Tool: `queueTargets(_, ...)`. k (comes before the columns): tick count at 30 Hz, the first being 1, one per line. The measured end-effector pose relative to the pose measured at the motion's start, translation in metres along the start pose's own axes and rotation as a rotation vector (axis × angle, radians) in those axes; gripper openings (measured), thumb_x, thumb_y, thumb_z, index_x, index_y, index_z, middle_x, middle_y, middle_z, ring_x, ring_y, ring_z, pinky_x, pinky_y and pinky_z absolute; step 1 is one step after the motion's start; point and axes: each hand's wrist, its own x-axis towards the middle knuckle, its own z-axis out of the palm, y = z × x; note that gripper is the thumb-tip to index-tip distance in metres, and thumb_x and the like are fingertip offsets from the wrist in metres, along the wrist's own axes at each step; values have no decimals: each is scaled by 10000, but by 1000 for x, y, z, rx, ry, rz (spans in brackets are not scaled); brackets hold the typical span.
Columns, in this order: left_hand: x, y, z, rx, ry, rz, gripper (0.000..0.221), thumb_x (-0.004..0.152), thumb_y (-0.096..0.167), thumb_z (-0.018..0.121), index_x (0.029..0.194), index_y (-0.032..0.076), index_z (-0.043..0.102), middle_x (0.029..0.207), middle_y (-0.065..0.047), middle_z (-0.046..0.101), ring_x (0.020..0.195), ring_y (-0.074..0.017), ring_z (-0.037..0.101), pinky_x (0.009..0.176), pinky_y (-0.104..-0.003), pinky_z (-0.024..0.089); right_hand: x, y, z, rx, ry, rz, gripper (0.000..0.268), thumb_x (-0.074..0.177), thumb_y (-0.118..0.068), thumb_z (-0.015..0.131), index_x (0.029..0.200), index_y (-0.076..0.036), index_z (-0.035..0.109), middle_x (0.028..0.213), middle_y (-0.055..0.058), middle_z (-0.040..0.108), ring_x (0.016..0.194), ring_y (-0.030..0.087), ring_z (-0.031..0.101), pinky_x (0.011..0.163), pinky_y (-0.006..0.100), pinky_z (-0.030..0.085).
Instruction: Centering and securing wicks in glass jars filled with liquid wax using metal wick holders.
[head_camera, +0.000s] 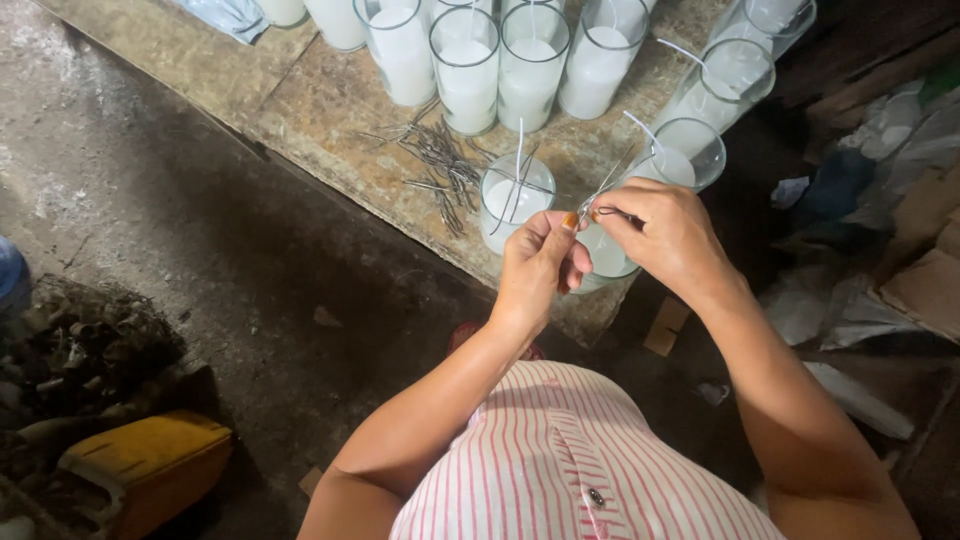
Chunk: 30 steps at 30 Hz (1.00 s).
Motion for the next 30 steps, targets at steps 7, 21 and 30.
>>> queueTargets(7,2,-5,-3,109,-11,6,211,1048,187,573,961,20,667,541,-127,630,370,-134,542,318,-209,377,-12,-1,-8,-22,15,-25,80,965,-93,697,925,-113,764,765,94,668,736,336,676,611,396,520)
queueTargets(21,13,-10,-11,592,-111,97,165,955,176,653,857,64,724,456,-41,562,376,-111,490,373,-243,387,-35,-5,-12,-364,193,-164,86,961,-207,745,1024,-261,768,810,-13,659,747,272,684,617,387,554)
queueTargets(30,8,6,-7,946,-72,62,176,855,312,680,780,170,751,494,-28,613,523,-278,655,555,-361,515,-35,-7,-21,-219,196,-169,102,980,-115,758,1025,-203,784,808,-5,659,743,258,684,606,349,539)
